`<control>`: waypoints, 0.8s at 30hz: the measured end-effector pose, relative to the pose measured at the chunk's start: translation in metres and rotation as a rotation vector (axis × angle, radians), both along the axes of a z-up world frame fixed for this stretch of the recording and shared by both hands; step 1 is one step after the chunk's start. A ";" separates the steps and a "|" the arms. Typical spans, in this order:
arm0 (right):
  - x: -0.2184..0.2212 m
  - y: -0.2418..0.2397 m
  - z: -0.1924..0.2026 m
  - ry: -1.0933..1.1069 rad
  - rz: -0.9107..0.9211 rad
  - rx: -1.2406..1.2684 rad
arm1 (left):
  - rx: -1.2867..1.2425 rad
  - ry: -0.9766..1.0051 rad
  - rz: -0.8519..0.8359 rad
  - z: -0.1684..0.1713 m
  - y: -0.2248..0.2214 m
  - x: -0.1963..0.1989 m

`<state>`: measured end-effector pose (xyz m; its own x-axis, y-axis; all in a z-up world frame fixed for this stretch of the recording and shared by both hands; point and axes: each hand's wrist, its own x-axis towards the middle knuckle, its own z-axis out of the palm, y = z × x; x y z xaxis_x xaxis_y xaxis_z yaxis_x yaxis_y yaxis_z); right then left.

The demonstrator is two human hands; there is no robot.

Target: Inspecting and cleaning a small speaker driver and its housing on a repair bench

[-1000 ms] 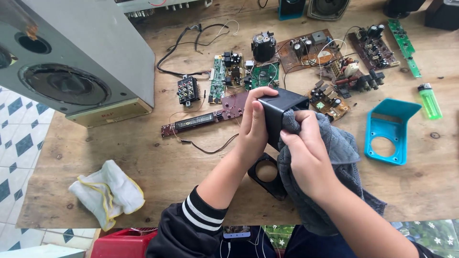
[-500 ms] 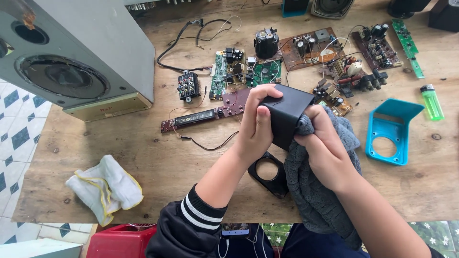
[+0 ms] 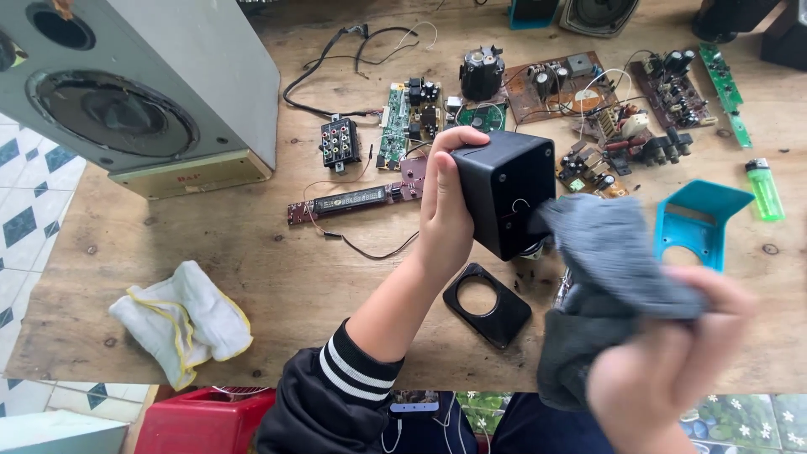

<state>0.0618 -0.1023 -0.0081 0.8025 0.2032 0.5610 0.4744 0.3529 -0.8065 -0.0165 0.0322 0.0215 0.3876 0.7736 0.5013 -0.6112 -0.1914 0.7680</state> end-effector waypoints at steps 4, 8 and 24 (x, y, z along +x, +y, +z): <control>-0.022 0.003 0.037 -0.770 0.218 -0.642 | -0.098 -0.101 -0.055 0.002 -0.005 0.004; -0.024 0.013 0.048 -0.900 0.142 -0.755 | 0.092 0.113 0.061 0.008 -0.003 -0.006; 0.025 0.027 0.024 -0.831 0.859 -0.780 | 0.270 0.225 -0.054 0.010 0.010 -0.016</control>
